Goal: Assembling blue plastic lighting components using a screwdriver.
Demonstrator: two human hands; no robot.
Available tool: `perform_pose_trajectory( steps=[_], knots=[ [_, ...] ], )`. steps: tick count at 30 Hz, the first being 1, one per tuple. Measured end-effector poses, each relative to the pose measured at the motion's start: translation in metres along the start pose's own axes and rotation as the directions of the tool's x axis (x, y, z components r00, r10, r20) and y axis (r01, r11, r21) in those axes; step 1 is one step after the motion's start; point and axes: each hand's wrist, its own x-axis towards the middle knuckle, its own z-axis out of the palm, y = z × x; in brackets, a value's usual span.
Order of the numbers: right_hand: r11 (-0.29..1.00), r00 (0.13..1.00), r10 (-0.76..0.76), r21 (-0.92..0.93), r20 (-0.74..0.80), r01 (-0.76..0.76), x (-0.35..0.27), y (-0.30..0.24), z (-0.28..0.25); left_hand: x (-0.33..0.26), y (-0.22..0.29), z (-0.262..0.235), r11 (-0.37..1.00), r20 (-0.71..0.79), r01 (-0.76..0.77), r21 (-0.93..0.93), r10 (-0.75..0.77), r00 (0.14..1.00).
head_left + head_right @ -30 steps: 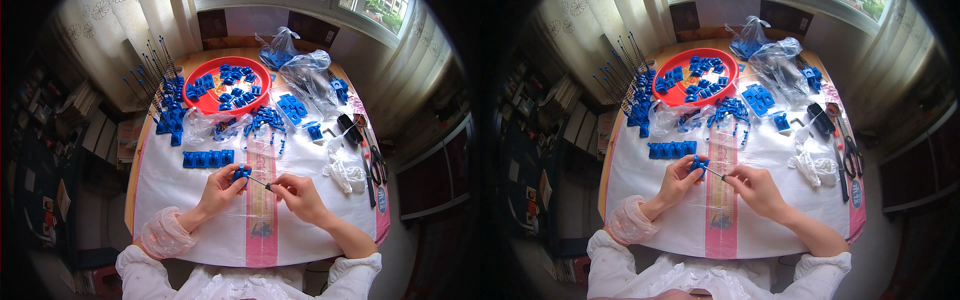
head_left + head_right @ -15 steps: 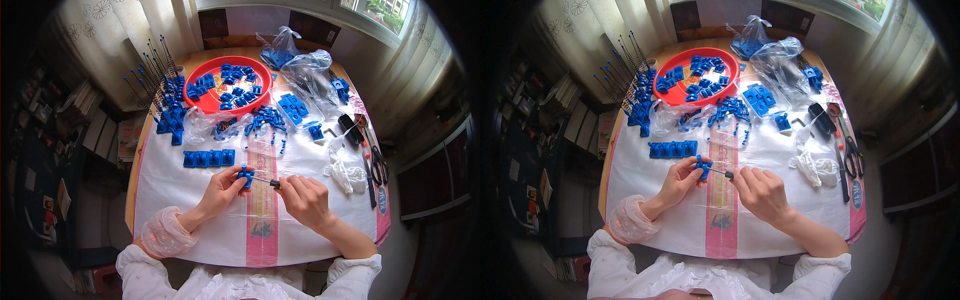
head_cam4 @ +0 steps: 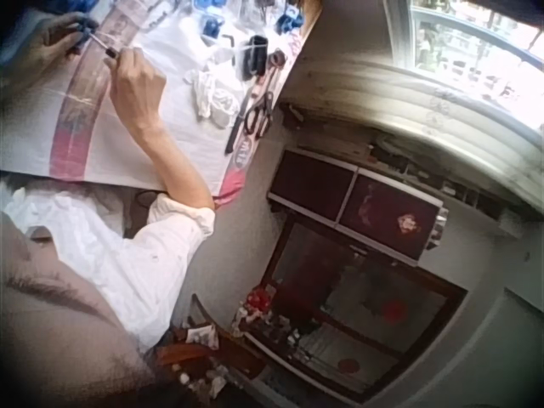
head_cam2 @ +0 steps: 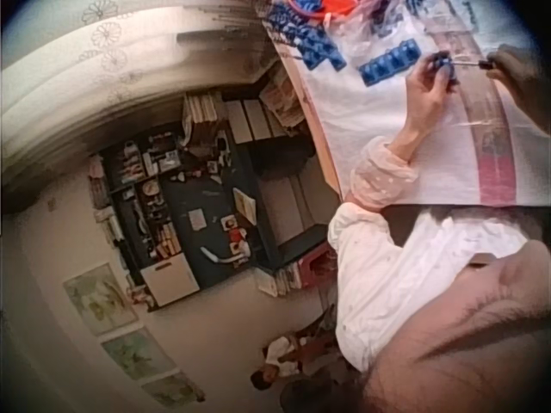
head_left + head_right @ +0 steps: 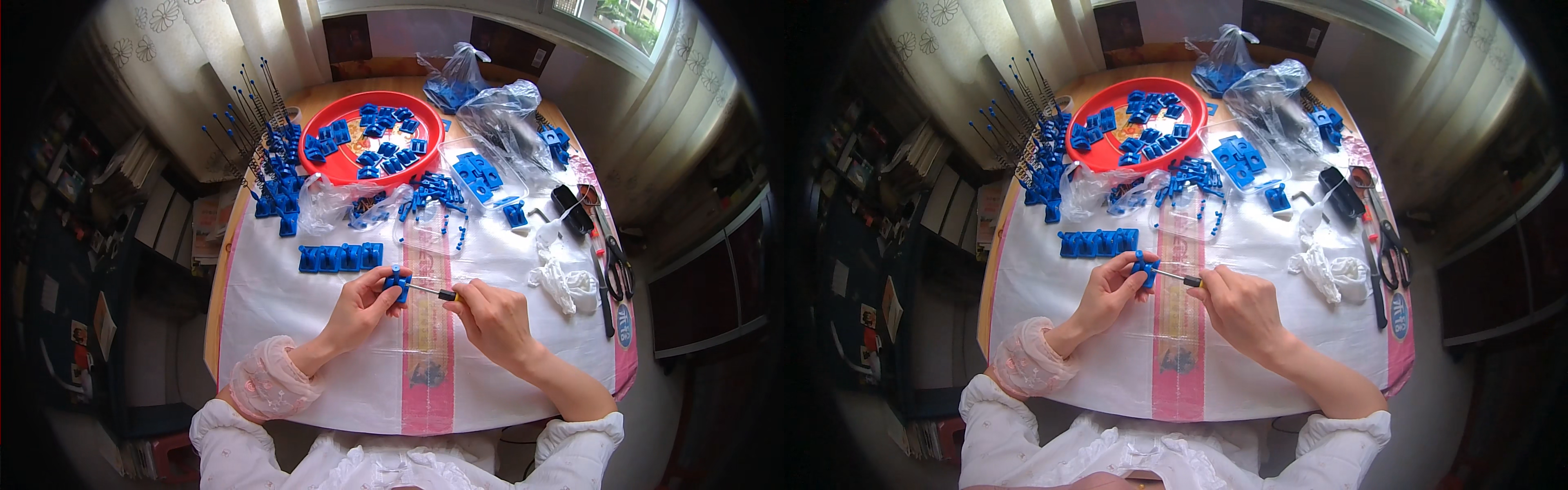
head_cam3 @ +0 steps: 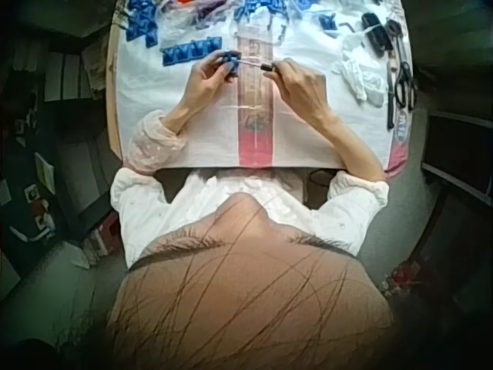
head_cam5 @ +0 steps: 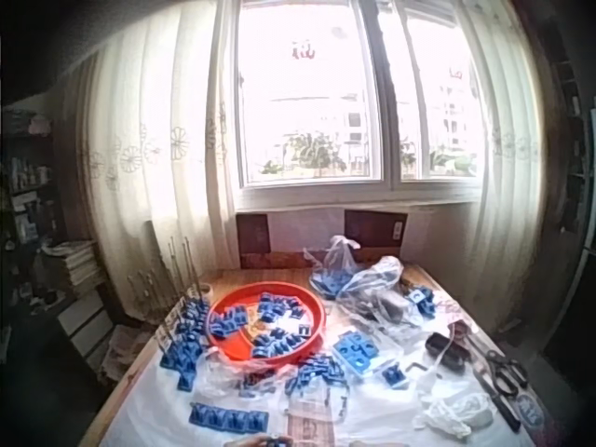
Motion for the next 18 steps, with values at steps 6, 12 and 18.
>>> perform_pose_trajectory(
  steps=[6,12,18],
  knots=[
    [0.998,0.997,0.052,0.019,0.05,-0.053,0.0,0.001,0.002,-0.001,0.0,0.0,1.0,-0.001,-0.002,0.02,0.002,1.0],
    [0.967,0.981,0.141,0.191,0.135,-0.166,-0.001,0.004,0.001,-0.001,0.002,0.003,0.999,0.001,-0.007,0.033,0.007,1.0],
    [0.951,0.988,0.118,0.274,0.103,-0.142,0.006,-0.001,-0.004,0.002,-0.005,-0.002,1.0,-0.002,0.011,-0.007,-0.011,1.0]
  ],
)
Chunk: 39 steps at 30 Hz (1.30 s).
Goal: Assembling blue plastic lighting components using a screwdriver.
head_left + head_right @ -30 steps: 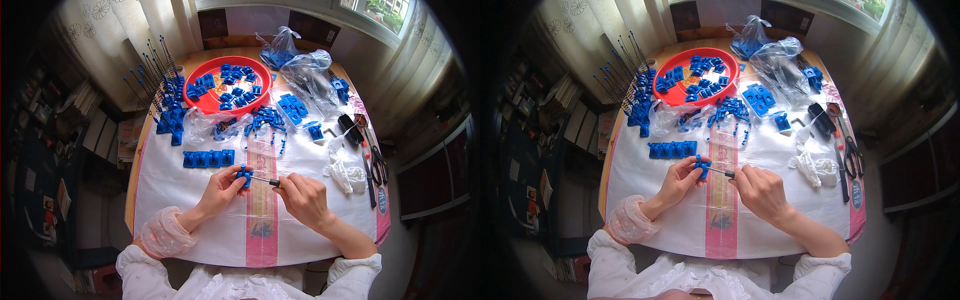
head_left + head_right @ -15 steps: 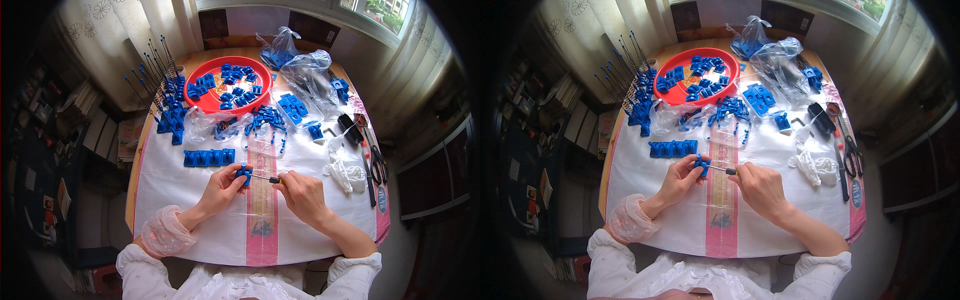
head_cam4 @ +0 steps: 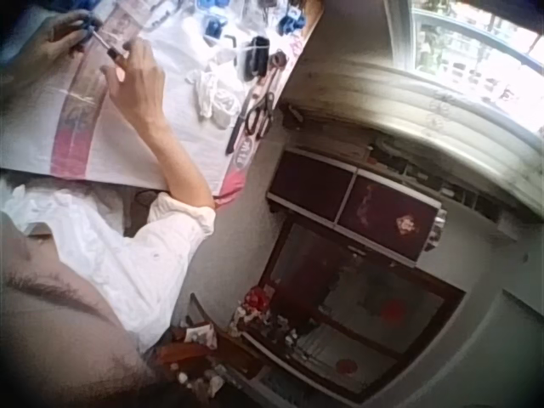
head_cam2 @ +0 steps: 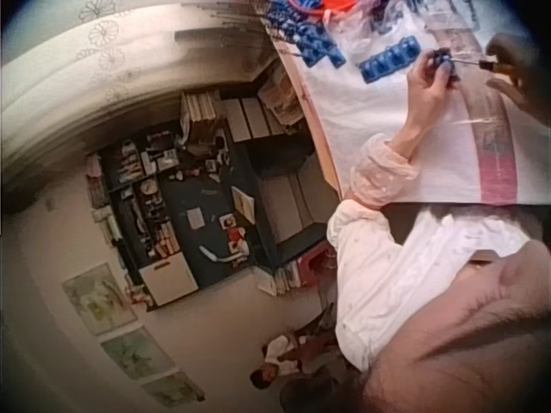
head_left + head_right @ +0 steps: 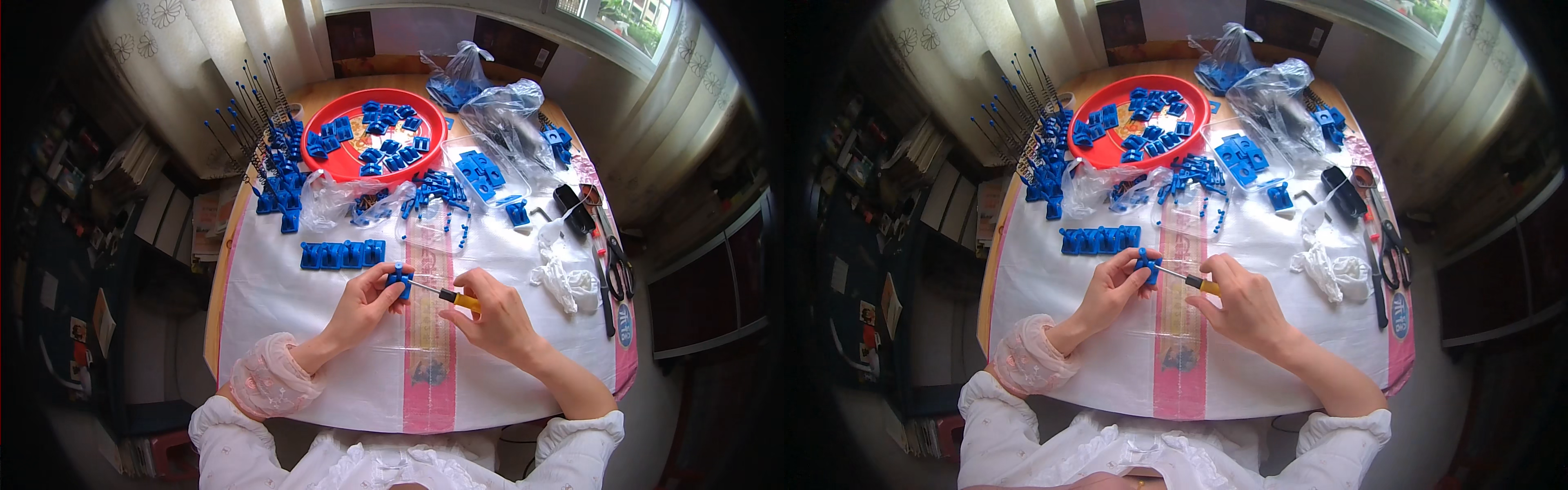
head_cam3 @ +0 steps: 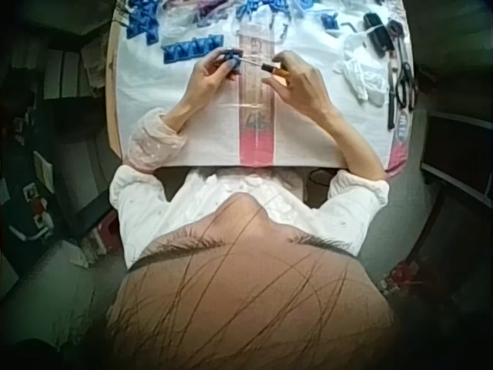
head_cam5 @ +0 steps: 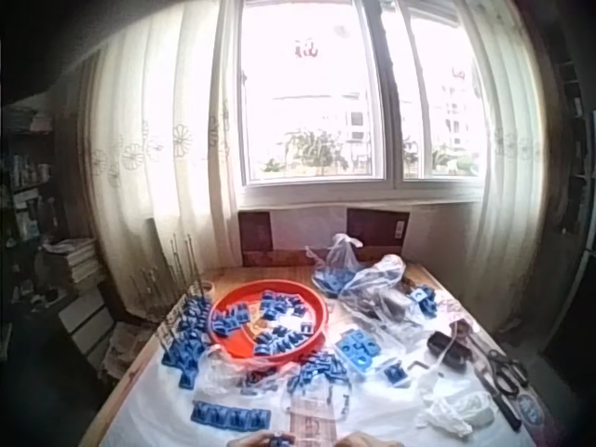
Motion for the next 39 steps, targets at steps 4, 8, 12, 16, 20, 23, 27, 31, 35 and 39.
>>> perform_pose_trajectory(
  steps=[4,8,12,16,20,23,27,31,35,39],
  knots=[
    [0.989,0.99,-0.116,-0.098,-0.075,0.108,-0.001,0.012,0.006,0.002,-0.001,-0.003,0.996,-0.003,0.04,-0.083,-0.041,0.999],
    [0.947,0.975,-0.213,-0.257,-0.063,0.191,0.0,0.012,0.001,0.001,0.0,-0.001,0.991,-0.017,0.057,-0.122,-0.059,0.998],
    [0.929,0.967,-0.245,-0.301,-0.069,0.214,0.002,0.01,-0.004,-0.001,0.002,0.0,1.0,0.011,0.019,-0.022,-0.019,1.0],
    [0.936,0.971,-0.231,-0.287,-0.066,0.204,-0.001,0.009,-0.002,-0.001,0.003,0.002,1.0,-0.003,0.009,-0.016,-0.009,1.0],
    [0.953,0.982,-0.182,-0.255,-0.051,0.163,-0.002,0.005,-0.002,-0.002,0.004,0.002,1.0,-0.007,0.002,0.013,-0.002,1.0],
    [0.96,0.986,-0.166,-0.234,-0.031,0.154,-0.004,0.003,-0.001,-0.003,0.005,0.003,0.999,-0.02,-0.006,0.034,0.007,1.0],
    [0.969,0.99,-0.14,-0.208,-0.013,0.135,-0.006,0.005,0.002,-0.002,0.002,0.001,0.999,-0.013,-0.018,0.035,0.018,1.0],
    [0.968,0.994,-0.112,-0.225,0.012,0.112,-0.005,0.004,0.0,-0.001,0.001,0.001,0.999,-0.002,-0.014,0.034,0.014,1.0],
    [0.935,0.99,-0.137,-0.324,0.037,0.141,-0.004,0.001,-0.003,-0.001,0.004,0.002,0.999,0.013,-0.001,0.045,0.001,1.0],
    [0.928,0.988,-0.149,-0.338,0.05,0.157,-0.003,0.002,-0.003,-0.001,0.002,0.0,0.999,0.015,0.005,0.041,-0.005,1.0]
  ],
)
